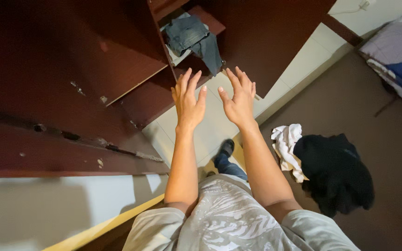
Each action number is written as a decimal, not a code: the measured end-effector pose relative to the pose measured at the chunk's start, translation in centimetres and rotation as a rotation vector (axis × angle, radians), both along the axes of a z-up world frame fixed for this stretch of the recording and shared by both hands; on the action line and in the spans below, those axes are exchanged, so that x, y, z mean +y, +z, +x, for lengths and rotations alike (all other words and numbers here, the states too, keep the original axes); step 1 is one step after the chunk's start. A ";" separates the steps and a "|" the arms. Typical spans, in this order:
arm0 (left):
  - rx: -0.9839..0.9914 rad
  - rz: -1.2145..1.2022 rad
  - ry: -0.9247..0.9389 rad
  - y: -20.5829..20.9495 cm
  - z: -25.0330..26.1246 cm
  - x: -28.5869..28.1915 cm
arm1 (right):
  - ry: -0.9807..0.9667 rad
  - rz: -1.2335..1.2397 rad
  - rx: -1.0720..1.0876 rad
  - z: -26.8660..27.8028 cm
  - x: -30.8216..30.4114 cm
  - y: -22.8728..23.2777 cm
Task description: The person takes several items of clothing out of a wooden closet and then folds a pair of grey pants on a white table.
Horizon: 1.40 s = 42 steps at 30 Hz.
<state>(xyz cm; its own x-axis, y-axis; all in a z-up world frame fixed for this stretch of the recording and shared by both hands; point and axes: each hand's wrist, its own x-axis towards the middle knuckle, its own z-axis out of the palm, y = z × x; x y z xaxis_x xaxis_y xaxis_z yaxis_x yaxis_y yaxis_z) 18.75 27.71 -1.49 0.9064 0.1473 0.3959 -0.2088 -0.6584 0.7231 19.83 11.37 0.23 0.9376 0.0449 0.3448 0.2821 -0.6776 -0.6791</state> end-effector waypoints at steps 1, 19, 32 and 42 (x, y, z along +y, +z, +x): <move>0.002 -0.002 0.006 -0.2 0.4 0.2 | 0.006 -0.002 0.002 0.5 0.2 -0.2; -0.128 0.024 0.125 0.3 14.3 2.9 | 0.089 -0.004 -0.049 15.7 3.0 0.7; -0.061 0.071 0.164 -1.2 20.2 1.8 | 0.128 -0.018 0.010 22.0 1.6 -1.6; -0.032 0.090 0.185 -2.4 23.4 2.9 | 0.134 -0.016 0.024 25.7 2.4 -3.1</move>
<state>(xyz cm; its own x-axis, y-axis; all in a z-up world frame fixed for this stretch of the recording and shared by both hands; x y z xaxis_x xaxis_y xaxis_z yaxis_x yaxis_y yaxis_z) 42.11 30.65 -3.90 0.8540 0.2725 0.4433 -0.1006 -0.7494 0.6544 45.49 13.74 -2.88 0.9307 0.1754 0.3209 0.3548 -0.6457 -0.6762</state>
